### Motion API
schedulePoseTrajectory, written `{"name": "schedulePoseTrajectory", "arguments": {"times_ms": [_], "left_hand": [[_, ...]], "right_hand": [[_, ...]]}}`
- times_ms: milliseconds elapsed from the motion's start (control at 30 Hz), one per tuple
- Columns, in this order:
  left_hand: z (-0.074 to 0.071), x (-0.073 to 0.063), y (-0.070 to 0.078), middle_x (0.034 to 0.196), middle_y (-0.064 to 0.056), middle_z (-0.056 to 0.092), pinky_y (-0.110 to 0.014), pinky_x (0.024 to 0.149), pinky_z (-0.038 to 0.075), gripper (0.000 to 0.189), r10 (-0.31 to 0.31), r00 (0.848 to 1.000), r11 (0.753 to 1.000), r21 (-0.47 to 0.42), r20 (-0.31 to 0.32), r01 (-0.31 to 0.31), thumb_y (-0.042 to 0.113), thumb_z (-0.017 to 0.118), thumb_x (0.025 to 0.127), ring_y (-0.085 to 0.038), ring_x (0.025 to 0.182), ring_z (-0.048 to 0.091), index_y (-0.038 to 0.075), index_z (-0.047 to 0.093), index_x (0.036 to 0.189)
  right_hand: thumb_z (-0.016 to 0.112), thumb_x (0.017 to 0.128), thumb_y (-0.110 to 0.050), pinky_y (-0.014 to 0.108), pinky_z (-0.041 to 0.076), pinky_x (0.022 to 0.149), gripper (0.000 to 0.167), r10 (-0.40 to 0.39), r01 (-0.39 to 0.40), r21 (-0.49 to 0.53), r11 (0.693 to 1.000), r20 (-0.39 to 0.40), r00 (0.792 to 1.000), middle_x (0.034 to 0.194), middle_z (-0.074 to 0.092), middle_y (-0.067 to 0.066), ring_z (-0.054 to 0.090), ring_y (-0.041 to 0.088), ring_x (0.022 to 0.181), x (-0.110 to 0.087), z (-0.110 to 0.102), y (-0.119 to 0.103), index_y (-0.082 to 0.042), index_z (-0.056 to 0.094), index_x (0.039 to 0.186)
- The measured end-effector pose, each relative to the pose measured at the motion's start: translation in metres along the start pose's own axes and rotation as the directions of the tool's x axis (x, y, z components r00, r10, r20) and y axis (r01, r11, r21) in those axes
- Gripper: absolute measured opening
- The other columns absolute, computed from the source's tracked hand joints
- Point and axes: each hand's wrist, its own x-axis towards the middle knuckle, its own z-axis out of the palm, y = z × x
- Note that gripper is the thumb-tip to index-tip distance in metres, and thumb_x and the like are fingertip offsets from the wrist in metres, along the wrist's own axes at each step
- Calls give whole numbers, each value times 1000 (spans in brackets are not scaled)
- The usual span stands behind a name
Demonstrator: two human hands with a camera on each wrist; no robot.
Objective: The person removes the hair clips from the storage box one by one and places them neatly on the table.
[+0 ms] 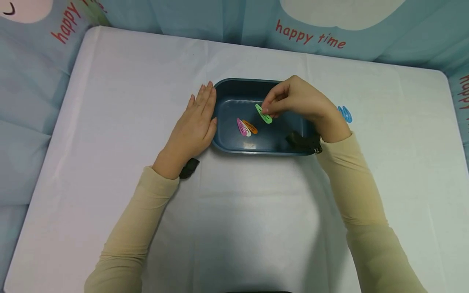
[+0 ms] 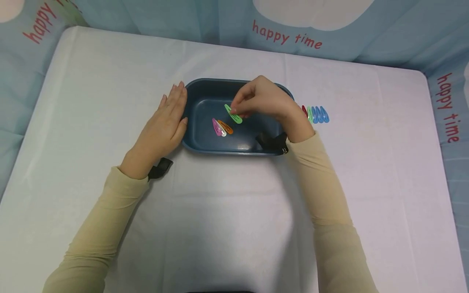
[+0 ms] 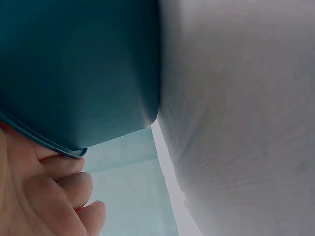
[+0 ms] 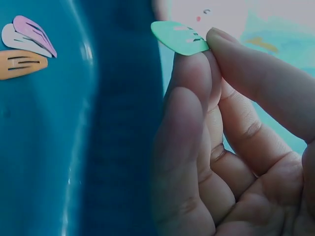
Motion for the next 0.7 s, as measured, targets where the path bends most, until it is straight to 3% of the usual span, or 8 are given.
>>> {"name": "schedulePoseTrajectory", "arguments": {"times_ms": [400, 700], "left_hand": [[-1, 1, 2, 156, -18, 8, -41, 114, 5, 61, 6, 1000, 1000, -1, -10, -6, 19, 36, 98, -27, 144, 5, -7, 12, 148], [0, -2, 0, 156, -18, 8, -42, 114, 5, 60, -4, 1000, 1000, -6, 2, 4, 19, 36, 99, -26, 144, 2, -7, 12, 148]], "right_hand": [[65, 86, -3, 29, 52, 68, 11, -22, 29, 64, 998, -103, 994, 74, 69, 6, 60, 25, 69, -33, -20, 9, 5, 71, 84], [69, 84, -4, 20, 42, 47, 9, -45, 69, 116, 991, -202, 978, 69, 68, 4, 62, 19, 66, -56, -29, 25, 5, 71, 84]]}}
